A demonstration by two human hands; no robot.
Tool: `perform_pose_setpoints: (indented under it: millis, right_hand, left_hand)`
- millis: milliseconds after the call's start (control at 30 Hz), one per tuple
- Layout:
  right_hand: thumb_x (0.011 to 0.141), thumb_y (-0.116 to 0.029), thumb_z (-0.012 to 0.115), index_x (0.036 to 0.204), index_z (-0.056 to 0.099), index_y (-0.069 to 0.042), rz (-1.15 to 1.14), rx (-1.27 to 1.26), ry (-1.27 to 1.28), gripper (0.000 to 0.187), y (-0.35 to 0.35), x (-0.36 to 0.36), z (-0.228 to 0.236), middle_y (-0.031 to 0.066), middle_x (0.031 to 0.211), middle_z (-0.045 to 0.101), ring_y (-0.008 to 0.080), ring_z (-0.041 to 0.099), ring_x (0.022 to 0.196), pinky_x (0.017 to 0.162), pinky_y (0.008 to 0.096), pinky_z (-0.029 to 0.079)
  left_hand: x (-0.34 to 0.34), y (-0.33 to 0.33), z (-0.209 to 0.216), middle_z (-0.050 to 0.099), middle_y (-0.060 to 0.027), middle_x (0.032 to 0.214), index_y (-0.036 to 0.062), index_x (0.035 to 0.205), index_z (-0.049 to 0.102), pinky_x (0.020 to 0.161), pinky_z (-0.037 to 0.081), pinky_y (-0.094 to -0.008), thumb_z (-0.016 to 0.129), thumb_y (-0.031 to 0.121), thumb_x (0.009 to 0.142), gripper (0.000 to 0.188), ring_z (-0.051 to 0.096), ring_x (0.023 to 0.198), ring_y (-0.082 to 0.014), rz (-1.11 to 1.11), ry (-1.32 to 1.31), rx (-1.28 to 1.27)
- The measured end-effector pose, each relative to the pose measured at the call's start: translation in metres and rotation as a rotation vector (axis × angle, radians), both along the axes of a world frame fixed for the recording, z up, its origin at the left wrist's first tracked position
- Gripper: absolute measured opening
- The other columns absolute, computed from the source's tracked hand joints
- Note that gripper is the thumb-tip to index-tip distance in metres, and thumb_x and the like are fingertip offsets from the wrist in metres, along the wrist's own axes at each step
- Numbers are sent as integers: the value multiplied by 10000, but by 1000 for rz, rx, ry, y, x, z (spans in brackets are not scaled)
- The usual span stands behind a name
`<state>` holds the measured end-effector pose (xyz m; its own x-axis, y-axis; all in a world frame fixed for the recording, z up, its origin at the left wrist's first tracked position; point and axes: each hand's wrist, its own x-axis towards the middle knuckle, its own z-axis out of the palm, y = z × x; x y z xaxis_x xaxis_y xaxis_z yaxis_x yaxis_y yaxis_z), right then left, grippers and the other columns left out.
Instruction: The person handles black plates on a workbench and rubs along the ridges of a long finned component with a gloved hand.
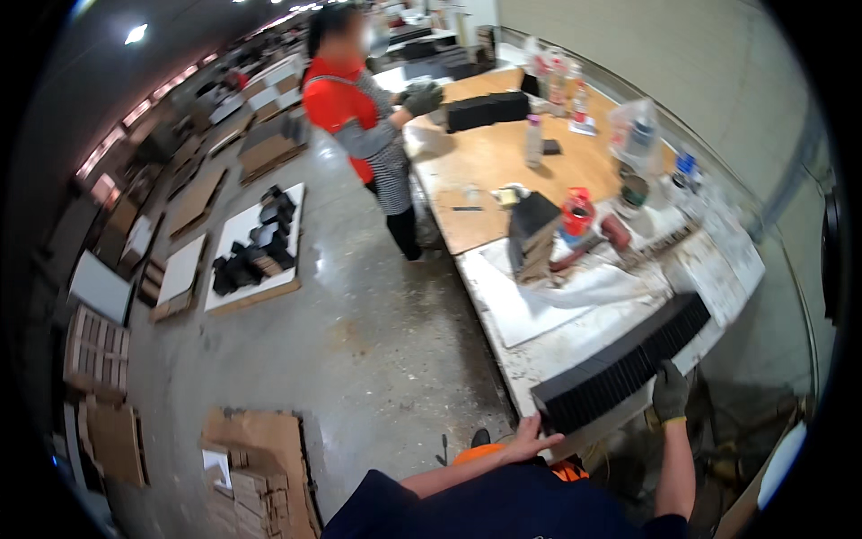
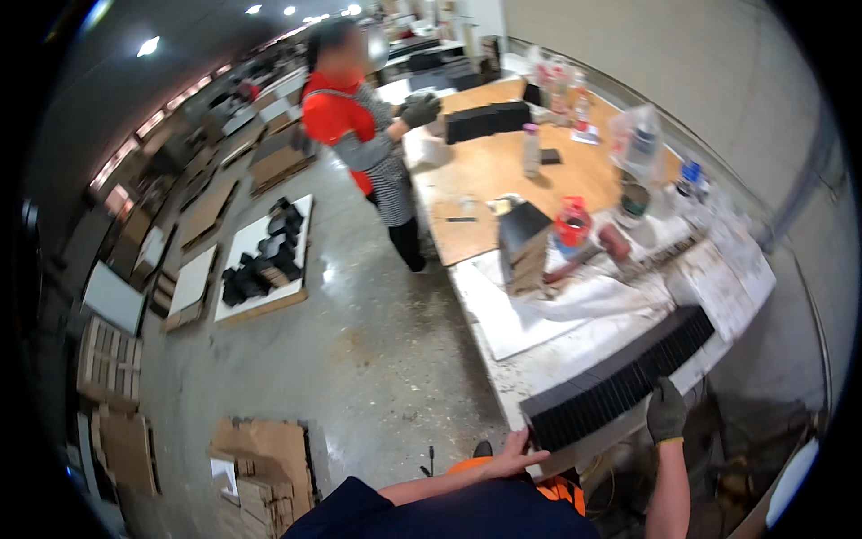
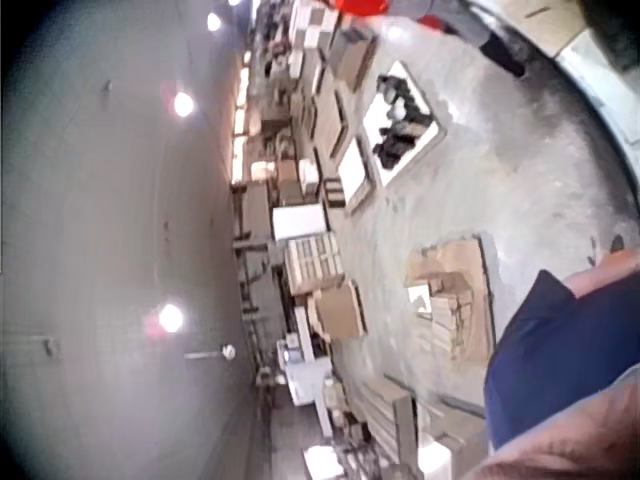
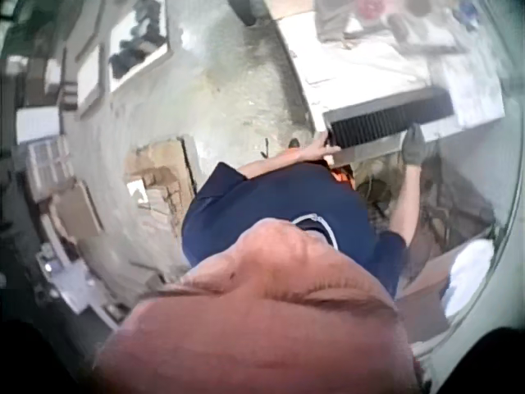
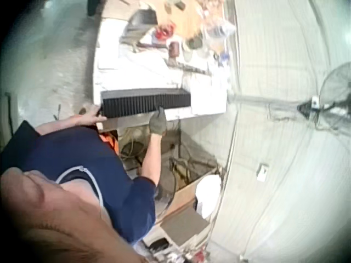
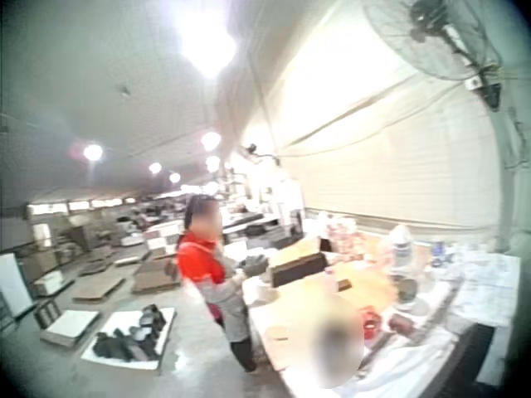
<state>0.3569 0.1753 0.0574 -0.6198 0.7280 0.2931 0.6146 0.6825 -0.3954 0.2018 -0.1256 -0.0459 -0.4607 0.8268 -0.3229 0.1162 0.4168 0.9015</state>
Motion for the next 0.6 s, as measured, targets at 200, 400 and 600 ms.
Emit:
perform_pose_setpoints:
  millis: [200,400,600]
  right_hand:
    - [858,-160,561,1015,622,-59,-7,-44,-86,197,0,-25,-2,203,906,645,378,617,824,738,451,480]
    - [854,-185,582,937,599,-68,-16,-117,-89,145,12,-22,12,194,837,637,393,608,796,708,446,477]
    - [906,-293,471,1015,536,-112,53,-171,-237,221,38,-45,25,209,863,640,421,609,809,715,516,466]
  left_hand:
    - [-16,-3,35,385,-272,1171,-131,1299,309,947,344,-374,543,695,793,996,392,1111,-329,-10,-155,-61]
    - [6,0,-5,494,-217,1009,-76,1141,453,839,402,-373,447,562,921,675,475,970,-255,203,-105,100]
    - [-13,-10,37,539,-126,926,-48,1043,524,754,438,-339,531,336,938,398,494,883,-157,257,-241,23]
